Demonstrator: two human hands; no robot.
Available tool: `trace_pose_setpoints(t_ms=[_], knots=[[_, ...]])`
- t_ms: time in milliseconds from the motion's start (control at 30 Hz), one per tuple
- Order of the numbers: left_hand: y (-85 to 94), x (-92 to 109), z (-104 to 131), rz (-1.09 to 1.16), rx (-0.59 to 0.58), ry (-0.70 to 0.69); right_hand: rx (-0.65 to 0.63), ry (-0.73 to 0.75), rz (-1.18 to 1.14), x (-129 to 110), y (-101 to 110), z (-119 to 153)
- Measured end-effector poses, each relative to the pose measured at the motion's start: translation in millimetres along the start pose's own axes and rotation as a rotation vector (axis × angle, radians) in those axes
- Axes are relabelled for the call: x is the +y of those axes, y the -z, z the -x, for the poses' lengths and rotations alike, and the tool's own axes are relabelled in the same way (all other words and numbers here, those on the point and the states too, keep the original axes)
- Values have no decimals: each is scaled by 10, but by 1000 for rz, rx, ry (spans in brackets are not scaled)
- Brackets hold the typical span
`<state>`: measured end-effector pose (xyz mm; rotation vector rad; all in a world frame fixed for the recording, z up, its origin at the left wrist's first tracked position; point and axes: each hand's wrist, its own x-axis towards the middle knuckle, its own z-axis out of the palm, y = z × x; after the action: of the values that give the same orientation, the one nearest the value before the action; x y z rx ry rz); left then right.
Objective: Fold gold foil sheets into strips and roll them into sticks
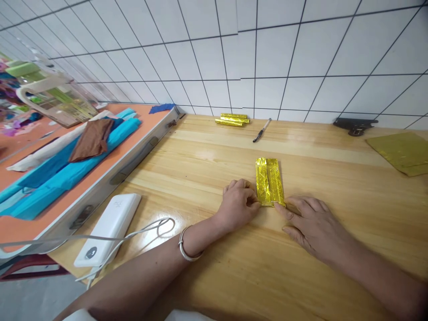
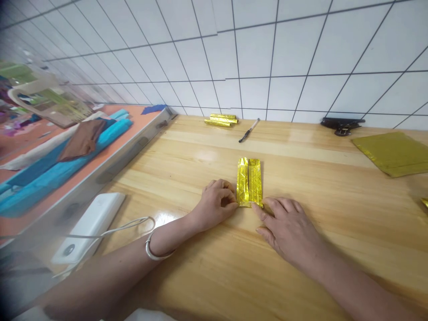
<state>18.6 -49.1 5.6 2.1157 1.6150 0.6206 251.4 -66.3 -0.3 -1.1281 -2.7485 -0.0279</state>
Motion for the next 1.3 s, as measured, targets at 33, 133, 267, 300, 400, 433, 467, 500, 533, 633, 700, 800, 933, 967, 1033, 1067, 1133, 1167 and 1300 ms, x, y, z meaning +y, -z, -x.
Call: trace_pose_setpoints(t_ms=[33, 133, 267, 300, 400, 433, 467, 500, 533, 633, 700, 800, 933, 967, 1033, 1067, 1133, 1167, 1300], knots=[[-5, 2, -4, -7, -3, 2, 1, 0, -1, 1, 4, 0], [-10, 4, -17, -38, -14, 5, 9, 6, -4, 8, 9, 1], [-1, 3, -5, -57, -7, 0, 11, 23, 2, 25, 2, 6], [0, 6, 9, -54, 3, -6, 8, 24, 4, 27, 2, 7], [-1, 30, 68, -60, 35, -70, -6, 19, 4, 21, 7, 8], [-1, 41, 88, -74, 32, -109, -7, 15, 2, 16, 11, 7], [3, 52, 104, -97, 18, -154, -6, 10, 0, 10, 16, 6], [10, 62, 116, -129, -6, -202, -5, 5, -2, 4, 20, 5], [21, 71, 124, -166, -35, -249, -3, -1, -2, -1, 24, 4], [75, 98, 140, -288, -115, -352, -17, -13, -2, -10, 33, 1], [113, 124, 167, -363, -151, -391, -27, -15, -4, -9, 36, 3], [143, 180, 254, -448, -191, -442, -30, -10, -5, -4, 37, 11], [137, 242, 376, -472, -189, -431, -42, -12, -1, -5, 40, 16], [133, 250, 392, -465, -186, -419, -45, -12, 2, -7, 42, 15], [124, 254, 403, -448, -182, -403, -51, -8, 12, -8, 44, 12], [119, 252, 401, -440, -180, -401, -53, -3, 16, -9, 44, 10], [110, 245, 390, -429, -178, -400, -55, 5, 25, -9, 44, 6], [106, 241, 385, -426, -176, -399, -54, 7, 31, -10, 44, 5], [95, 225, 381, -420, -159, -391, -56, 20, 58, -28, 54, -2]])
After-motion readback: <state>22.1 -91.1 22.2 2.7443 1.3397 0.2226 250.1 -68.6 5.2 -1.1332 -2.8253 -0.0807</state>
